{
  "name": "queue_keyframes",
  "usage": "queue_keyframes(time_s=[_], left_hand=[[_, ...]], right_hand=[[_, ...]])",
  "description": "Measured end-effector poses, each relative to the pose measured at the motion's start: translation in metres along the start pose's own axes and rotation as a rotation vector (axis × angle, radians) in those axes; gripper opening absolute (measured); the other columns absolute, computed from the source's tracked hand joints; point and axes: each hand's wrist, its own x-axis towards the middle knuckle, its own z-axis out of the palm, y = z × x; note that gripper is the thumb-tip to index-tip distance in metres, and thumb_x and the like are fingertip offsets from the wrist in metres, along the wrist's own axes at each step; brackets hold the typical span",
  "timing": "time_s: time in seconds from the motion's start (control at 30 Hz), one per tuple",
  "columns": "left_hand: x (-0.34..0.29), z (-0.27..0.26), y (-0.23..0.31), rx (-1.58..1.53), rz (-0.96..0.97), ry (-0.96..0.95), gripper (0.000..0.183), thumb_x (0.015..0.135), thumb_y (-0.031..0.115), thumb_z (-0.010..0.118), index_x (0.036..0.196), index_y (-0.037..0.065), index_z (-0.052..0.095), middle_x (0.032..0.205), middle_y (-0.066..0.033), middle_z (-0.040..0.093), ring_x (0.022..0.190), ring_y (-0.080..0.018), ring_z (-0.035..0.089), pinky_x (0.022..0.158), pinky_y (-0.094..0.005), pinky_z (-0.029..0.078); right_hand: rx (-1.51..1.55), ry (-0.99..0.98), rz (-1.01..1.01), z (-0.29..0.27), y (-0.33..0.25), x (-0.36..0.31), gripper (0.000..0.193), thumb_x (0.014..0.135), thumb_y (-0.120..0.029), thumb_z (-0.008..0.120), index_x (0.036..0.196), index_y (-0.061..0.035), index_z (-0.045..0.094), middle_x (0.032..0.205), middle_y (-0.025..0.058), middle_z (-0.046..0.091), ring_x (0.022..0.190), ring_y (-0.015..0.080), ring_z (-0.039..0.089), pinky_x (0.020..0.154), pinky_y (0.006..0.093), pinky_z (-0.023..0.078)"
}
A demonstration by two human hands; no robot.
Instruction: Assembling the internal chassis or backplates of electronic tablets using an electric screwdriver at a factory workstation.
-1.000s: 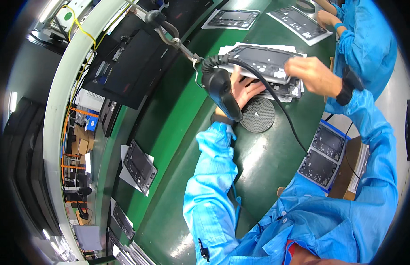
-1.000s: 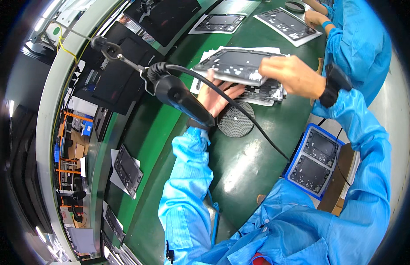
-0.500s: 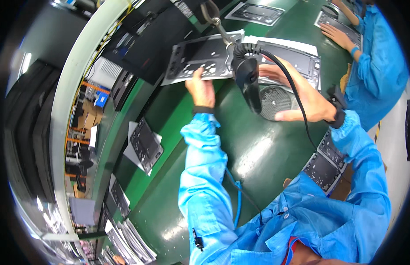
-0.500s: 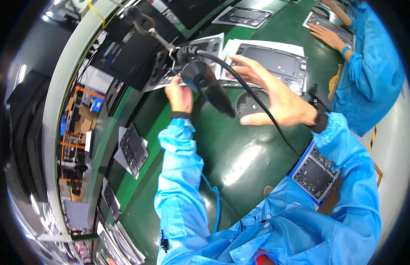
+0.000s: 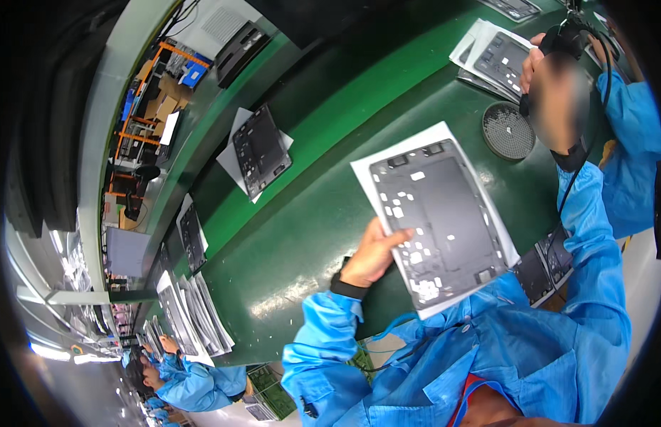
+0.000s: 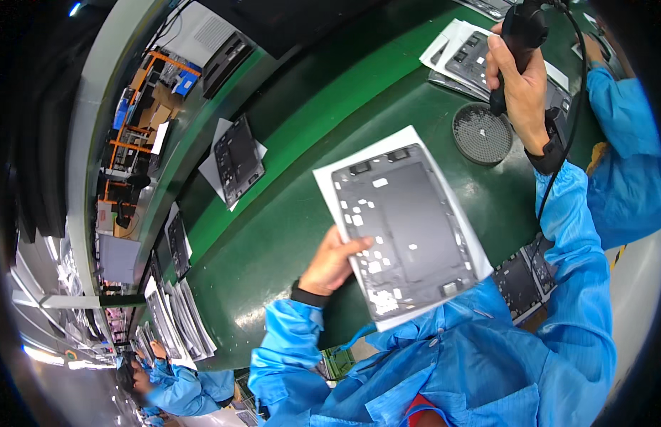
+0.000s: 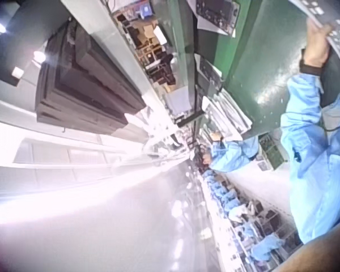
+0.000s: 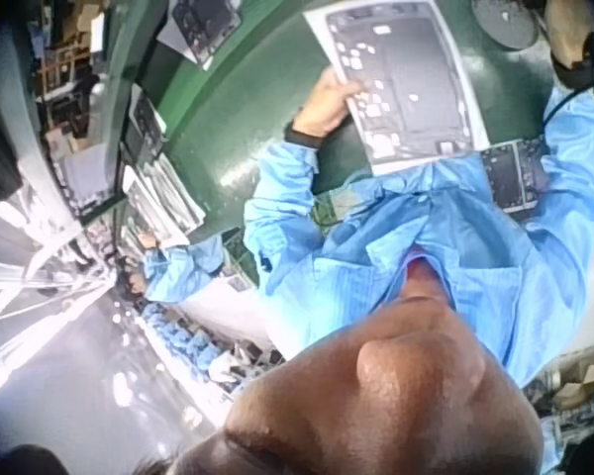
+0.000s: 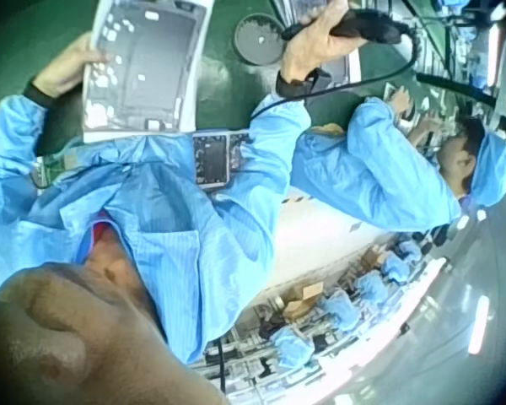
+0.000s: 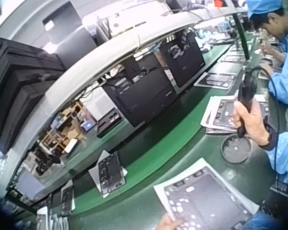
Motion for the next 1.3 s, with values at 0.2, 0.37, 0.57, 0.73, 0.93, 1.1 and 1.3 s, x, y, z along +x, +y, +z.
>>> queue_keyframes(time_s=[0.2,0.37,0.57,0.73,0.93,1.1,1.3], left_hand=[[-0.005,0.034,-0.015,0.372,0.133,0.022,0.044,0.095,0.01,0.073,0.132,-0.006,0.054,0.115,-0.0125,0.071,0.104,-0.0182,0.069,0.089,-0.0346,0.055],[0.029,0.038,0.024,1.336,0.839,0.456,0.037,0.079,0.012,0.083,0.11,0.002,0.067,0.094,-0.0128,0.062,0.084,-0.0275,0.059,0.075,-0.0389,0.048],[0.096,0.034,0.014,1.228,0.868,0.33,0.031,0.078,0.01,0.081,0.107,0.004,0.071,0.103,-0.0126,0.064,0.098,-0.0315,0.058,0.087,-0.041,0.046],[0.102,0.032,0.016,1.161,0.806,0.288,0.021,0.077,0.003,0.081,0.097,0.003,0.074,0.097,-0.0117,0.068,0.094,-0.0281,0.061,0.084,-0.037,0.049],[0.103,0.036,0.016,1.164,0.792,0.265,0.021,0.078,0.002,0.08,0.098,0.002,0.073,0.096,-0.0121,0.067,0.093,-0.0277,0.059,0.084,-0.0376,0.048],[0.104,0.036,0.017,1.165,0.79,0.255,0.021,0.079,0.002,0.08,0.099,0.003,0.073,0.096,-0.0119,0.067,0.093,-0.0278,0.059,0.084,-0.0376,0.048],[0.105,0.034,0.016,1.166,0.794,0.257,0.021,0.079,0.003,0.08,0.099,0.002,0.073,0.096,-0.0116,0.066,0.093,-0.0273,0.059,0.084,-0.0378,0.048]], right_hand=[[0.087,0.009,0.005,-0.009,-0.001,-0.016,0.02,0.107,-0.021,0.058,0.116,-0.0044,0.054,0.074,0.0018,0.053,0.056,0.0076,0.048,0.054,0.0242,0.043],[0.067,0.031,0.035,-0.01,0.006,-0.016,0.021,0.108,-0.022,0.056,0.111,-0.0014,0.056,0.072,0.0018,0.052,0.057,0.008,0.049,0.053,0.0245,0.043],[0.077,0.047,0.079,-0.015,0.012,-0.02,0.024,0.108,-0.025,0.056,0.107,-0.0012,0.055,0.069,0.001,0.05,0.054,0.008,0.048,0.051,0.0248,0.042],[-0.005,0.057,0.062,-0.02,0.018,-0.019,0.022,0.109,-0.024,0.053,0.109,-0.0029,0.049,0.071,0.0032,0.049,0.054,0.0098,0.046,0.051,0.0263,0.042],[-0.097,0.057,0.055,-0.03,0.026,-0.013,0.024,0.109,-0.026,0.054,0.1,-0.0044,0.051,0.068,0.0014,0.05,0.052,0.0087,0.049,0.049,0.0251,0.043],[-0.138,0.065,0.034,-0.036,0.032,-0.011,0.024,0.11,-0.025,0.053,0.098,-0.0044,0.05,0.068,0.0013,0.05,0.051,0.0086,0.049,0.049,0.025,0.044],[-0.148,0.097,0.044,-0.034,0.031,-0.01,0.026,0.11,-0.026,0.052,0.094,-0.0048,0.049,0.067,0.0012,0.049,0.051,0.0087,0.049,0.049,0.0249,0.044]])
